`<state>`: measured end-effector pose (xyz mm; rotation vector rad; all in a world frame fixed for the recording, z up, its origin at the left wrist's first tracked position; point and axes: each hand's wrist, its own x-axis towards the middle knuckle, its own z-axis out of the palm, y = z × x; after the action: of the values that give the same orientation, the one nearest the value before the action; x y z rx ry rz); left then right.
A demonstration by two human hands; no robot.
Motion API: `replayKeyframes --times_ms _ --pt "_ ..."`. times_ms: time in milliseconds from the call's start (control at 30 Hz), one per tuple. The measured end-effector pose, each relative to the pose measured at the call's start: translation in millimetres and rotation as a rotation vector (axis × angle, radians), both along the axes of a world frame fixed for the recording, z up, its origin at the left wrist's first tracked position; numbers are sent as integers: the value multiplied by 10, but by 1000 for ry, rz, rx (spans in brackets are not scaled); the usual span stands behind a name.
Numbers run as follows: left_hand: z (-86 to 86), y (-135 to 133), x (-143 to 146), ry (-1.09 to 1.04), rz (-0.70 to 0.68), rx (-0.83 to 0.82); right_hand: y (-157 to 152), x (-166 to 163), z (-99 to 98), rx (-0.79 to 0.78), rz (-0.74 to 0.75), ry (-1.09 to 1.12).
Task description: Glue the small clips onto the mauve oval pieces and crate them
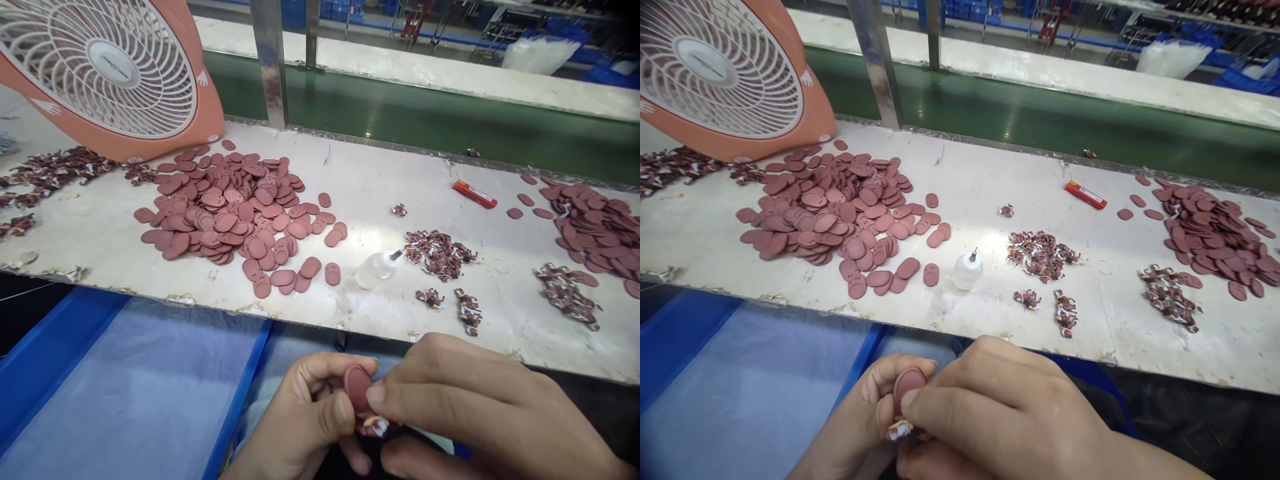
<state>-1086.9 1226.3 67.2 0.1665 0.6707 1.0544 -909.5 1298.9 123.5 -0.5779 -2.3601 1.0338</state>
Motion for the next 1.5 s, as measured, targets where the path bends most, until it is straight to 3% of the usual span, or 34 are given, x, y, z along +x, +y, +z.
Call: replayKeyframes --times_ms 333,533,1033,1133,1333,1500 --pt "-118 -11 -30 -66 21 102 56 -70 5 131 -68 37" --pt "-144 -47 -44 -67 52 101 55 -66 -11 29 -48 40" --pt "-203 -93 -109 -71 57 139 16 -241 -85 -50 -24 128" --pt "-188 -97 -148 -3 93 134 -9 -295 -148 82 -102 171" --pt "-155 -191 -165 465 539 72 -129 -476 -448 534 -258 154" --pt "-199 -230 -217 567 578 32 -169 -701 -637 661 -174 179"
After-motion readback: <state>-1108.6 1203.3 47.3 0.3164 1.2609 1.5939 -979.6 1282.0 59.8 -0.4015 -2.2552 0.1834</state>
